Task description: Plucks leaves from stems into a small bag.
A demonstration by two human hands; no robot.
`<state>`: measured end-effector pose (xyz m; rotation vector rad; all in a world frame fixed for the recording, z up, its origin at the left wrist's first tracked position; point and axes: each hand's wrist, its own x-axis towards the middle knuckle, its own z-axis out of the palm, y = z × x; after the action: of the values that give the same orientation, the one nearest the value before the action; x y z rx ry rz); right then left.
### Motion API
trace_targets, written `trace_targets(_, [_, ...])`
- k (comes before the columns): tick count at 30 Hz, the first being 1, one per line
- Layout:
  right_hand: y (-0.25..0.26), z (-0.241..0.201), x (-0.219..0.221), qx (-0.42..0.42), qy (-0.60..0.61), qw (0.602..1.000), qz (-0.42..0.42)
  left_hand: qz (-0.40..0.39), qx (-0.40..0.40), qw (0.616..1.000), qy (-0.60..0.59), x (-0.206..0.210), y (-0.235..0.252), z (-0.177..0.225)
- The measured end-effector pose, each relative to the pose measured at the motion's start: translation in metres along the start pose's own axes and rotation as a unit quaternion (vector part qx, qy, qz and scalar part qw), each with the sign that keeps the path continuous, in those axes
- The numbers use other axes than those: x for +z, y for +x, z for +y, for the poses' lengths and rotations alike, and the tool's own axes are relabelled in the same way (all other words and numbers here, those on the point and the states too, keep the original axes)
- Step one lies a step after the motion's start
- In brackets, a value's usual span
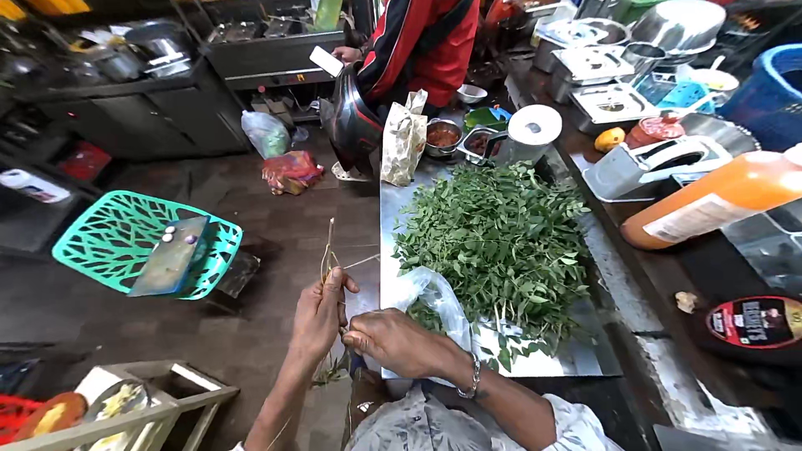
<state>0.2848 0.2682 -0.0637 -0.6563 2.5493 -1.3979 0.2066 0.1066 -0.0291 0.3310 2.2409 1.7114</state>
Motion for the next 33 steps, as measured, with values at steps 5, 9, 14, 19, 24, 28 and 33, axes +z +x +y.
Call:
trace_targets(5, [-0.057,0.008,-0.002,0.000,0.058,0.998,-0.019,0.111,0.015,0.994,-0.015,-0.036,0.007,0.008])
trace_targets(9, [-0.088,0.008,-0.006,0.025,0.061,0.998,-0.001,0.153,0.022,0.988,-0.021,-0.053,0.011,0.000])
trace_targets(14, [-0.117,0.017,-0.013,0.095,0.027,0.994,0.043,0.268,0.057,0.962,-0.001,-0.116,0.027,0.000])
trace_targets(19, [-0.098,0.081,0.013,0.268,-0.065,0.951,0.143,0.275,0.012,0.961,-0.028,-0.123,0.034,0.017])
trace_targets(24, [-0.066,0.096,0.020,0.293,-0.144,0.937,0.125,0.240,0.001,0.965,-0.107,-0.077,0.033,0.014])
trace_targets(28, [-0.048,0.059,0.003,0.153,0.043,0.948,0.276,0.207,-0.029,0.956,-0.208,-0.041,0.022,0.012])
trace_targets(33, [-0.002,0.019,0.006,0.045,0.200,0.953,0.224,0.148,-0.050,0.944,-0.290,0.000,0.015,0.009])
